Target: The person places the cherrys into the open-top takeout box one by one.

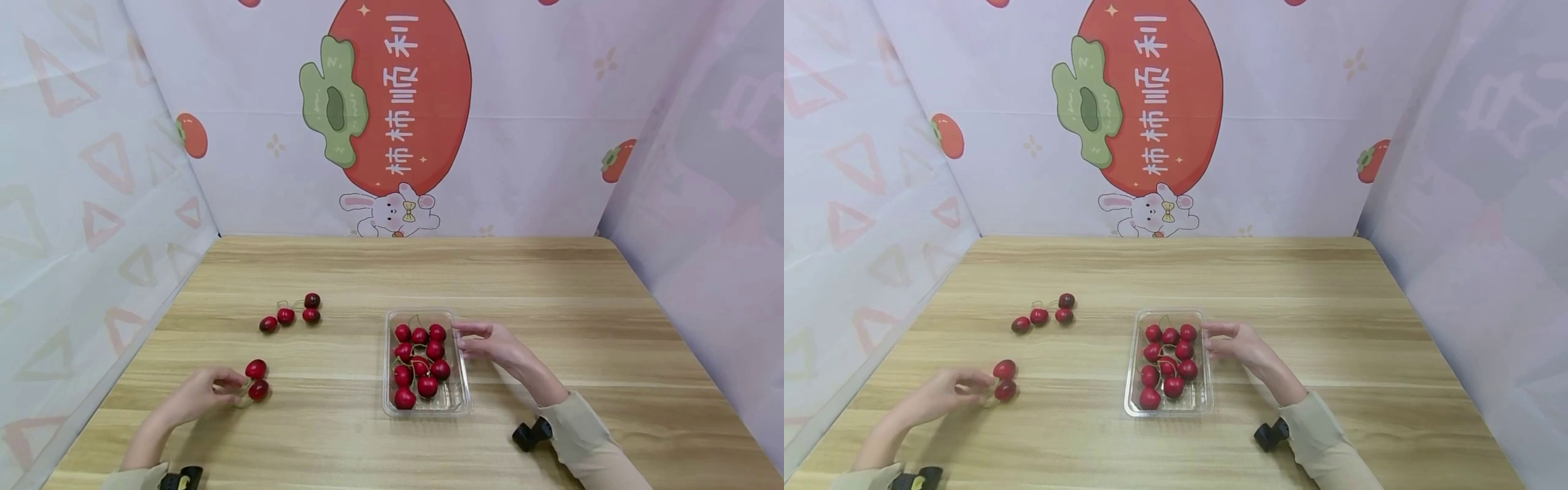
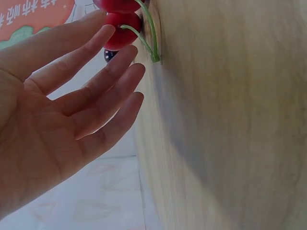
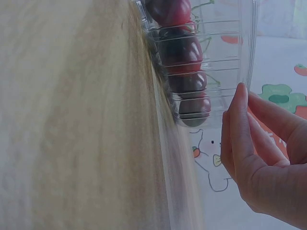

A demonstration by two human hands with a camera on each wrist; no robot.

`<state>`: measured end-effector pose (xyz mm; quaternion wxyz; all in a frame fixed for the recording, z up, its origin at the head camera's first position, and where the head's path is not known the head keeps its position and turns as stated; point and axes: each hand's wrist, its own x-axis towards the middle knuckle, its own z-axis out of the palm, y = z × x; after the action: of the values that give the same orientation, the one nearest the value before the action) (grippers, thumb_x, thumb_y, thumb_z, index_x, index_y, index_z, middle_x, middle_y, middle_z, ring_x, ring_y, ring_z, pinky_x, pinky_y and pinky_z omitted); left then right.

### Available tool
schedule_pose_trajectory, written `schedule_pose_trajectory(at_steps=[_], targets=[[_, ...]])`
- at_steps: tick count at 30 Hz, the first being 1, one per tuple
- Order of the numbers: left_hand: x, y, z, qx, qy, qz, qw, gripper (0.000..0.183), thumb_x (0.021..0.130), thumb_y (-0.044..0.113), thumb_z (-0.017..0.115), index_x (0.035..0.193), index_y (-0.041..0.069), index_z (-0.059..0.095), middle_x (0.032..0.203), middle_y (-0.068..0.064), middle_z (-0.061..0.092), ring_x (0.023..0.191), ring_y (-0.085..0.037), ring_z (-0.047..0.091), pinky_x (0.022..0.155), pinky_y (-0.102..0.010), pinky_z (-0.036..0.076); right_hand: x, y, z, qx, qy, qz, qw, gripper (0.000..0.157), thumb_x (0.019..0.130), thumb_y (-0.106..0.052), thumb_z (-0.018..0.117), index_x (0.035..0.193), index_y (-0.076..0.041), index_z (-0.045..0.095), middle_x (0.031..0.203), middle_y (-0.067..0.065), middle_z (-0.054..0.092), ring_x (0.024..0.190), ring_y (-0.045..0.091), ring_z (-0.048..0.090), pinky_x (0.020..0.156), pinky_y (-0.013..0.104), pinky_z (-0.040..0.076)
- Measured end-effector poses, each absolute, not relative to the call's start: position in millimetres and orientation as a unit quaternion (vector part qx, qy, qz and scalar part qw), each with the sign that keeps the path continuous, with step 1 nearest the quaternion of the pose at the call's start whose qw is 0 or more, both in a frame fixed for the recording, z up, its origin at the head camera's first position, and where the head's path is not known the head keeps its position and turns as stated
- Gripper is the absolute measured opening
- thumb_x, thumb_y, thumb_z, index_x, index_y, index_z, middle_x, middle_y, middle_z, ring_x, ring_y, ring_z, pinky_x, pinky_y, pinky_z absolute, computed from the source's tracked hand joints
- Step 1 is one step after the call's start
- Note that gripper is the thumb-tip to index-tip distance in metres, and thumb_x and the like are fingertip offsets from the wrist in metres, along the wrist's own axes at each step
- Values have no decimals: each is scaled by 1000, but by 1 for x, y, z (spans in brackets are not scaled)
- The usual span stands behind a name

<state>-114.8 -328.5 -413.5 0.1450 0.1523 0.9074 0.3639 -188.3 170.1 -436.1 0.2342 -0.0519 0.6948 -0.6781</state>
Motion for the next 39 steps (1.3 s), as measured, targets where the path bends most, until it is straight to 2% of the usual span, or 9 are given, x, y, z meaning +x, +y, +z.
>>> schedule_pose_trajectory(at_steps=[3, 8, 15, 24, 39], targets=[[-117, -331, -417, 161, 906, 361, 152, 24, 73, 5, 67, 94, -6, 61, 94, -19, 61, 78, -10, 58, 67, -22, 49, -188, 170, -437, -51, 694, -678, 235, 53, 77, -5, 65, 124, 7, 44, 124, 25, 46, 83, 14, 61, 76, 29, 50], [-119, -333, -420, 170, 904, 358, 161, 22, 72, 1, 66, 92, -7, 61, 91, -16, 62, 75, -12, 57, 65, -22, 48, -188, 170, -437, -51, 692, -680, 237, 53, 78, -5, 65, 124, 8, 43, 122, 25, 47, 83, 14, 61, 75, 29, 50], [-120, -334, -422, 161, 904, 355, 173, 23, 73, 7, 67, 91, -6, 61, 84, -8, 60, 69, -1, 50, 59, -20, 45, -187, 170, -436, -49, 697, -676, 235, 53, 77, -5, 65, 124, 7, 44, 121, 24, 48, 83, 15, 61, 75, 30, 50], [-125, -333, -424, 170, 905, 347, 177, 18, 73, 8, 68, 85, -3, 61, 76, -3, 58, 65, 0, 48, 56, -20, 43, -187, 170, -435, -44, 699, -674, 235, 52, 77, -5, 65, 123, 7, 45, 121, 24, 48, 83, 15, 61, 75, 29, 50], [-129, -332, -424, 179, 900, 347, 193, 6, 77, 4, 62, 80, -1, 61, 74, 1, 57, 63, 0, 47, 55, -20, 42, -187, 170, -435, -44, 699, -674, 234, 52, 77, -5, 66, 124, 6, 45, 121, 23, 49, 82, 15, 61, 76, 30, 50]])
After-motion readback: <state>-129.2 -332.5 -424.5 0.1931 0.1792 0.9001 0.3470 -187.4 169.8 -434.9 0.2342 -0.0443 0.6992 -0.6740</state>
